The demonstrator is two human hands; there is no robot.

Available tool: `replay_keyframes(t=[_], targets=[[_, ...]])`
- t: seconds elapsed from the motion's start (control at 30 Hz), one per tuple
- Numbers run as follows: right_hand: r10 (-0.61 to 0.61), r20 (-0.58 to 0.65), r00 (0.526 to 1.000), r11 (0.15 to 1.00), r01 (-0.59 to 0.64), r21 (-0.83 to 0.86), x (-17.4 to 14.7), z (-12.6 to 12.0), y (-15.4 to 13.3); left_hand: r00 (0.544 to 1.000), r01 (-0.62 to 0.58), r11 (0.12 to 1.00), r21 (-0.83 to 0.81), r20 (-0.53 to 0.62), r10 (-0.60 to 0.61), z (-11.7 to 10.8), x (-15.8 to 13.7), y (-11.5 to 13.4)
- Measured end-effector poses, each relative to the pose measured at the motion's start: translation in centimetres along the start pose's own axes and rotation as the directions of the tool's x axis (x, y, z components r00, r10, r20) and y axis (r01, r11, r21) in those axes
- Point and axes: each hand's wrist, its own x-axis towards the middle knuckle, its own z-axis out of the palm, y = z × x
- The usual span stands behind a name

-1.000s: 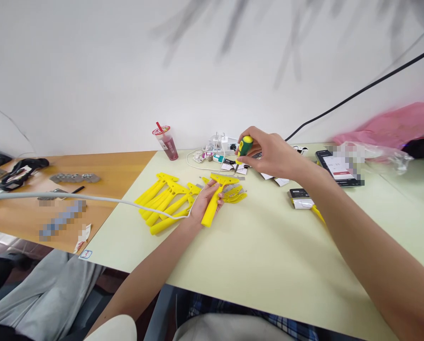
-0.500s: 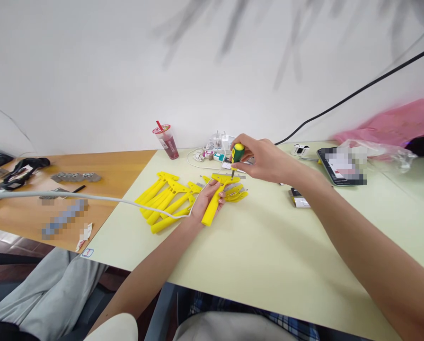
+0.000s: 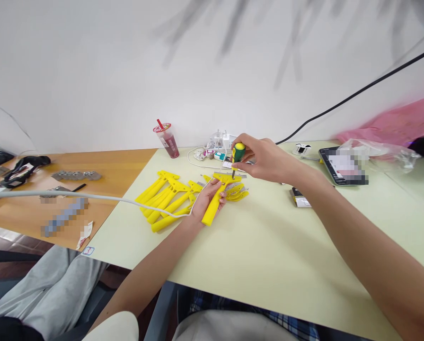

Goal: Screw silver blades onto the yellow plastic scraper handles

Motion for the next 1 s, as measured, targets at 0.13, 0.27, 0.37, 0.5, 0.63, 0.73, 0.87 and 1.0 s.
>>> replay_keyframes(t=[0.13, 0.27, 0.37, 0.5, 0.63, 0.73, 0.87, 1.0], targets=[[0.003, -0.003, 1.000, 1.000, -0.003, 0.009, -0.07, -0.17, -0.31, 1.000, 0.011, 1.000, -0.006, 0.003, -0.011, 0.25, -0.19, 0.05], [-0.004, -0.004, 1.000, 1.000, 0.004, 0.023, -0.13, -0.24, -0.36, 1.000, 0.011, 1.000, -0.021, -0.004, -0.011, 0.27, -0.17, 0.05], [-0.006, -0.016, 1.000, 1.000, 0.007, 0.026, -0.12, -0.21, -0.26, 1.000, 0.009, 0.999, -0.033, 0.006, -0.009, 0.15, -0.08, 0.04], [-0.005, -0.045, 0.999, 0.999, 0.006, 0.032, -0.09, -0.22, -0.20, 1.000, 0.012, 0.999, -0.035, 0.006, -0.012, 0.13, -0.07, 0.04], [-0.014, -0.083, 0.996, 0.999, 0.018, 0.036, -0.09, -0.35, -0.15, 1.000, 0.012, 0.999, -0.034, -0.008, -0.012, 0.13, -0.09, 0.04], [-0.018, -0.099, 0.995, 0.999, 0.021, 0.028, -0.09, -0.40, 0.04, 1.000, 0.016, 0.999, -0.028, -0.008, -0.016, 0.05, -0.03, 0.04], [-0.021, -0.106, 0.994, 1.000, 0.023, 0.017, -0.06, -0.37, 0.35, 1.000, 0.012, 0.999, -0.030, -0.004, -0.012, 0.01, 0.00, 0.03], [-0.012, -0.098, 0.995, 1.000, 0.014, 0.014, -0.07, -0.40, 0.38, 1.000, 0.015, 0.999, -0.039, 0.014, -0.015, 0.01, -0.06, 0.02]])
